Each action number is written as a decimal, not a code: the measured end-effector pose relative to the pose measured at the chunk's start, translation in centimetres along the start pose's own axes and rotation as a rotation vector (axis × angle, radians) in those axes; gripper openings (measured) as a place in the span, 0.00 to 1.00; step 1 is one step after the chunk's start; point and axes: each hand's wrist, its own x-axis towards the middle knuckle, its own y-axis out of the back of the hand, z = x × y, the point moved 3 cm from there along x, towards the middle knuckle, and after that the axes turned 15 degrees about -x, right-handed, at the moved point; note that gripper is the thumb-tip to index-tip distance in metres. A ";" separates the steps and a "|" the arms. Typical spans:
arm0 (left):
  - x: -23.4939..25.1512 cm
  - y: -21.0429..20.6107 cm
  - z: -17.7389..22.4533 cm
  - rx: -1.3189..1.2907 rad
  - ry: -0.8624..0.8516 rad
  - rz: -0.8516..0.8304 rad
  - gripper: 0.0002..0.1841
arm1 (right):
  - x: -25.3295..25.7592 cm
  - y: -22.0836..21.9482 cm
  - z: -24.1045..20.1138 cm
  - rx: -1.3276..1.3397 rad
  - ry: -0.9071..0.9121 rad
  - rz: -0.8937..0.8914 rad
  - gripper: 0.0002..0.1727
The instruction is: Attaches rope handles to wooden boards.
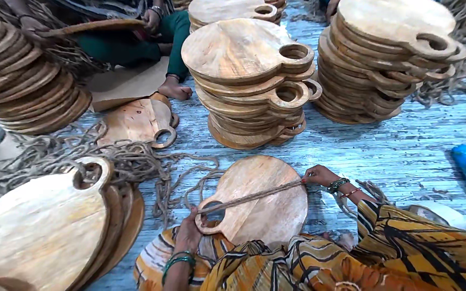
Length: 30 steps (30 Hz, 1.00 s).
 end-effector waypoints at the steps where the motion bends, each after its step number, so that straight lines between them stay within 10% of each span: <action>1: 0.1 0.0 0.0 0.000 0.000 -0.001 0.17 | 0.1 0.0 -0.1 0.002 -0.007 -0.006 0.11; 19: -1.5 0.7 0.6 -0.152 0.076 0.041 0.19 | 2.6 -0.1 1.6 0.002 -0.058 -0.098 0.08; 30: -3.2 -0.5 -2.5 -0.286 -0.370 0.155 0.17 | 2.4 0.1 1.2 -0.020 -0.113 -0.136 0.09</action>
